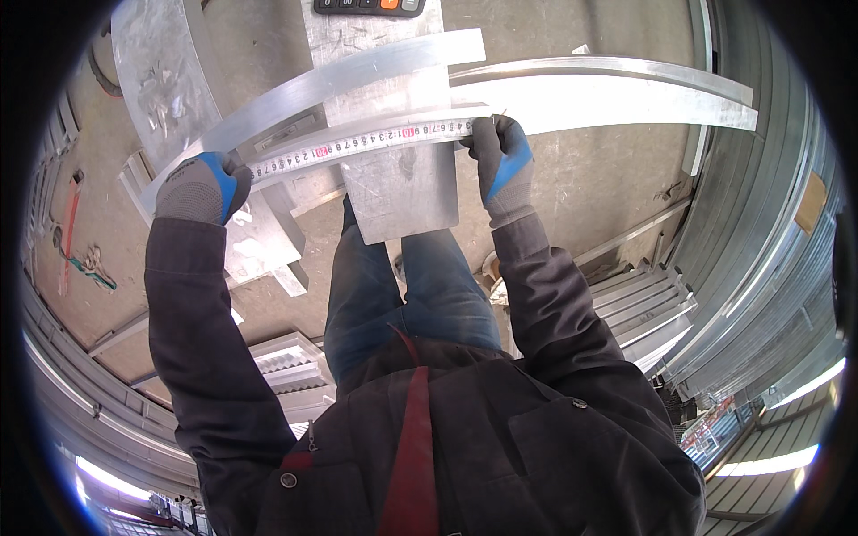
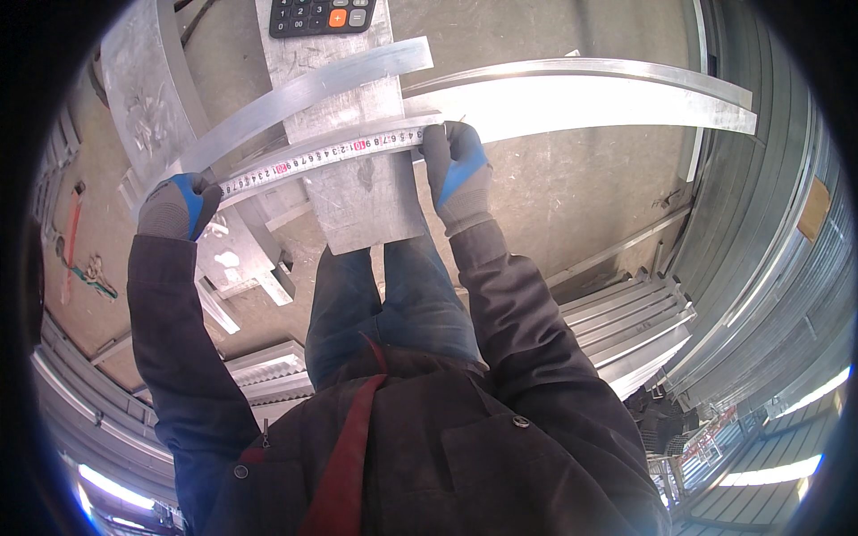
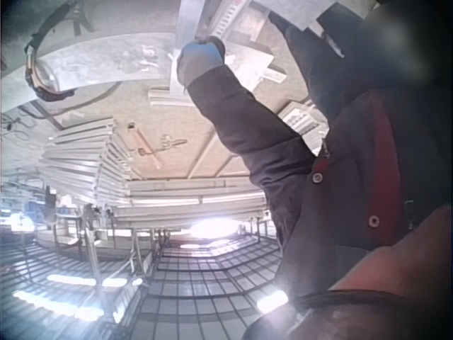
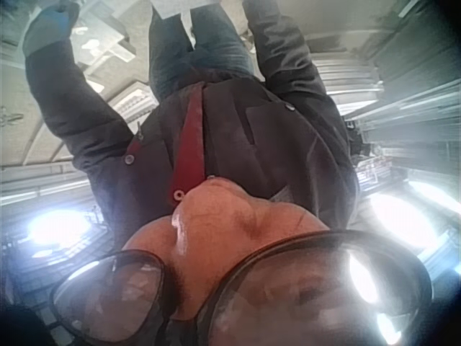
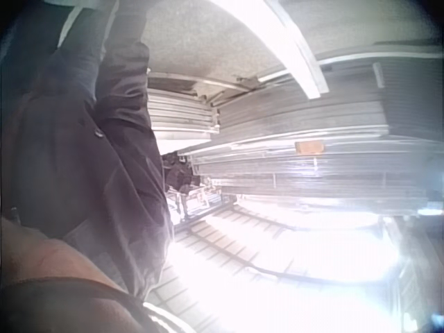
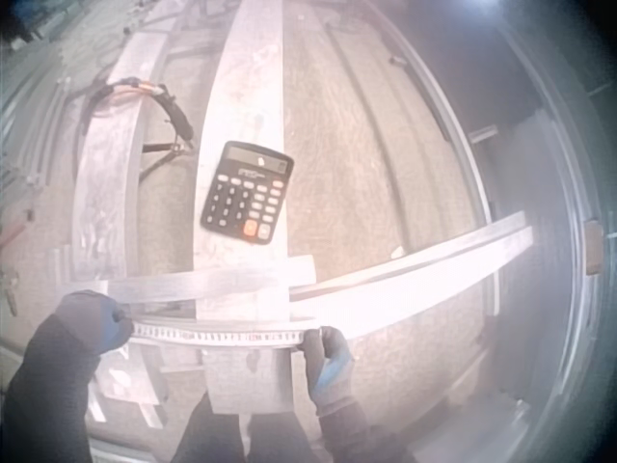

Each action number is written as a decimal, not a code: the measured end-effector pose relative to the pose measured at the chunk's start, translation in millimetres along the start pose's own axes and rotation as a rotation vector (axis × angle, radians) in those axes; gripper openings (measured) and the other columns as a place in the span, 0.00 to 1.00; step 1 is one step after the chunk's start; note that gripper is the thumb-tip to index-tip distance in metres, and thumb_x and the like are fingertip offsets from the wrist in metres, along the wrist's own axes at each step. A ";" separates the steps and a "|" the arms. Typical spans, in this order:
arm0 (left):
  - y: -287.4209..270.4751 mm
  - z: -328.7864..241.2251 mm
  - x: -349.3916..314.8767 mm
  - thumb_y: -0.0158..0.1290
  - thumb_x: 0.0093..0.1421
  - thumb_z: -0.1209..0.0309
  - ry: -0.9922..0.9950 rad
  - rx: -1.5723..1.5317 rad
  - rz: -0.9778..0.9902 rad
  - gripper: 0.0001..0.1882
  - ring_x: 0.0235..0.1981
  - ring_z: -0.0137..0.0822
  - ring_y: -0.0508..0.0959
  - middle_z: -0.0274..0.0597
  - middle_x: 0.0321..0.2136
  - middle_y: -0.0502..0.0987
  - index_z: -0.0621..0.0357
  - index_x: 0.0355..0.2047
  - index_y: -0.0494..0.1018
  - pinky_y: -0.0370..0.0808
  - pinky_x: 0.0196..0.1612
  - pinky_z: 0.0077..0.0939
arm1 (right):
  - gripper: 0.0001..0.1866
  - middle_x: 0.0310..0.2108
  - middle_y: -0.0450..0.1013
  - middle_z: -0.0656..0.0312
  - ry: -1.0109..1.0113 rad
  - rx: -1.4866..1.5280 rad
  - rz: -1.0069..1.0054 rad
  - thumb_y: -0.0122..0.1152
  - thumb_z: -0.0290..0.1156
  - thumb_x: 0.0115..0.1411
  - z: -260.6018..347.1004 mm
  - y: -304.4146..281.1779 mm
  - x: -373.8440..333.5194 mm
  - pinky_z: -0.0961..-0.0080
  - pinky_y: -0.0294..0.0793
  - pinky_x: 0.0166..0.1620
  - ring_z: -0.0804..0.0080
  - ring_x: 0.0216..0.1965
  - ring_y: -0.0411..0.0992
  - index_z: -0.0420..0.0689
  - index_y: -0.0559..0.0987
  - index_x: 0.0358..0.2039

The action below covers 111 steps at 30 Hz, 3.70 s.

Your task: The person measures a curved aluminum profile with a tape measure and marks it with a pencil. They use a calculator to compute dimensions, then reposition the tape measure to mark additional points on the profile.

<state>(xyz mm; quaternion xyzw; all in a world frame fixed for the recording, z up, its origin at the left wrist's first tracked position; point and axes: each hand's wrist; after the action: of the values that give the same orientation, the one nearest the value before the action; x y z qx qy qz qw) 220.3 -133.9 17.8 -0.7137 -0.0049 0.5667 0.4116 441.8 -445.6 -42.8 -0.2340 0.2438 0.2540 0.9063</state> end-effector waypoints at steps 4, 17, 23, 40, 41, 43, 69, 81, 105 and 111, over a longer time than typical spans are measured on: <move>0.2 -0.1 1.6 0.58 0.60 0.54 0.001 0.001 0.018 0.17 0.33 0.48 0.85 0.52 0.29 0.85 0.54 0.35 0.85 0.80 0.43 0.42 | 0.20 0.37 0.80 0.58 0.002 0.029 0.006 0.62 0.42 0.71 1.1 0.1 -1.3 0.77 0.77 0.42 0.75 0.38 0.78 0.34 0.77 0.46; -1.4 -2.6 0.2 0.58 0.62 0.54 -0.006 0.011 0.023 0.17 0.33 0.48 0.86 0.52 0.30 0.85 0.52 0.36 0.86 0.80 0.44 0.42 | 0.20 0.36 0.80 0.58 -0.006 0.016 0.002 0.61 0.42 0.71 3.2 1.0 -1.9 0.77 0.77 0.43 0.75 0.38 0.78 0.34 0.78 0.46; -0.4 -1.6 1.5 0.59 0.61 0.53 -0.013 0.003 0.020 0.17 0.34 0.46 0.86 0.50 0.31 0.86 0.52 0.37 0.86 0.80 0.44 0.41 | 0.20 0.37 0.81 0.57 0.003 -0.023 0.000 0.61 0.42 0.72 3.8 0.1 -2.2 0.77 0.78 0.43 0.75 0.38 0.78 0.34 0.78 0.47; 4.7 3.7 6.2 0.60 0.59 0.52 0.015 0.019 0.001 0.18 0.36 0.49 0.86 0.52 0.32 0.85 0.52 0.38 0.86 0.80 0.45 0.42 | 0.21 0.38 0.81 0.59 0.014 -0.049 -0.027 0.63 0.43 0.71 1.7 0.5 -1.2 0.79 0.76 0.43 0.77 0.39 0.77 0.34 0.79 0.49; 5.5 4.4 5.7 0.60 0.59 0.51 0.028 0.009 -0.012 0.19 0.35 0.49 0.85 0.52 0.30 0.85 0.53 0.37 0.86 0.79 0.44 0.42 | 0.21 0.38 0.81 0.59 -0.006 -0.038 -0.015 0.63 0.43 0.71 1.0 0.4 -1.2 0.79 0.76 0.43 0.77 0.39 0.77 0.34 0.79 0.49; 6.8 5.3 5.0 0.60 0.59 0.51 0.025 -0.006 -0.023 0.19 0.34 0.49 0.85 0.52 0.30 0.85 0.53 0.36 0.86 0.79 0.43 0.42 | 0.21 0.38 0.80 0.60 -0.004 -0.039 -0.024 0.63 0.43 0.71 0.4 -0.1 -1.5 0.79 0.76 0.43 0.77 0.39 0.76 0.34 0.79 0.48; 3.6 3.7 5.9 0.61 0.58 0.50 -0.030 -0.016 0.014 0.19 0.36 0.48 0.86 0.51 0.32 0.86 0.51 0.39 0.86 0.80 0.45 0.40 | 0.23 0.37 0.80 0.60 0.011 0.024 -0.054 0.65 0.43 0.69 3.5 2.6 -2.7 0.78 0.75 0.43 0.77 0.38 0.74 0.33 0.80 0.48; -4.3 -1.0 5.5 0.59 0.60 0.53 -0.045 0.011 0.099 0.20 0.44 0.53 0.86 0.52 0.41 0.87 0.48 0.46 0.86 0.80 0.51 0.44 | 0.24 0.38 0.79 0.61 0.021 0.037 -0.058 0.66 0.44 0.70 -6.4 2.9 -0.4 0.78 0.75 0.43 0.76 0.38 0.75 0.34 0.78 0.51; -11.7 -6.4 7.4 0.56 0.61 0.55 -0.014 0.034 0.117 0.20 0.45 0.56 0.85 0.58 0.42 0.85 0.53 0.46 0.86 0.80 0.53 0.44 | 0.37 0.49 0.79 0.49 -0.023 -0.058 -0.036 0.71 0.41 0.62 19.1 18.2 3.2 0.72 0.80 0.50 0.68 0.47 0.79 0.31 0.71 0.64; -9.4 -2.0 8.7 0.58 0.60 0.55 -0.019 -0.003 0.119 0.19 0.43 0.53 0.86 0.56 0.39 0.86 0.53 0.44 0.85 0.80 0.50 0.43 | 0.37 0.51 0.78 0.48 -0.006 -0.066 -0.026 0.69 0.43 0.63 22.7 17.7 0.4 0.70 0.79 0.53 0.66 0.49 0.78 0.31 0.71 0.65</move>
<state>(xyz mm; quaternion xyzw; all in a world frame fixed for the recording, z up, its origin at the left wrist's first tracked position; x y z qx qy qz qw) 229.3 -124.7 16.3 -0.7080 0.0331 0.5969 0.3760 439.3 -419.5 -30.8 -0.2660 0.2293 0.2509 0.9020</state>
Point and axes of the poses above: each hand's wrist, its own x-axis towards the middle knuckle, its own y-axis out of the palm, z = x × y
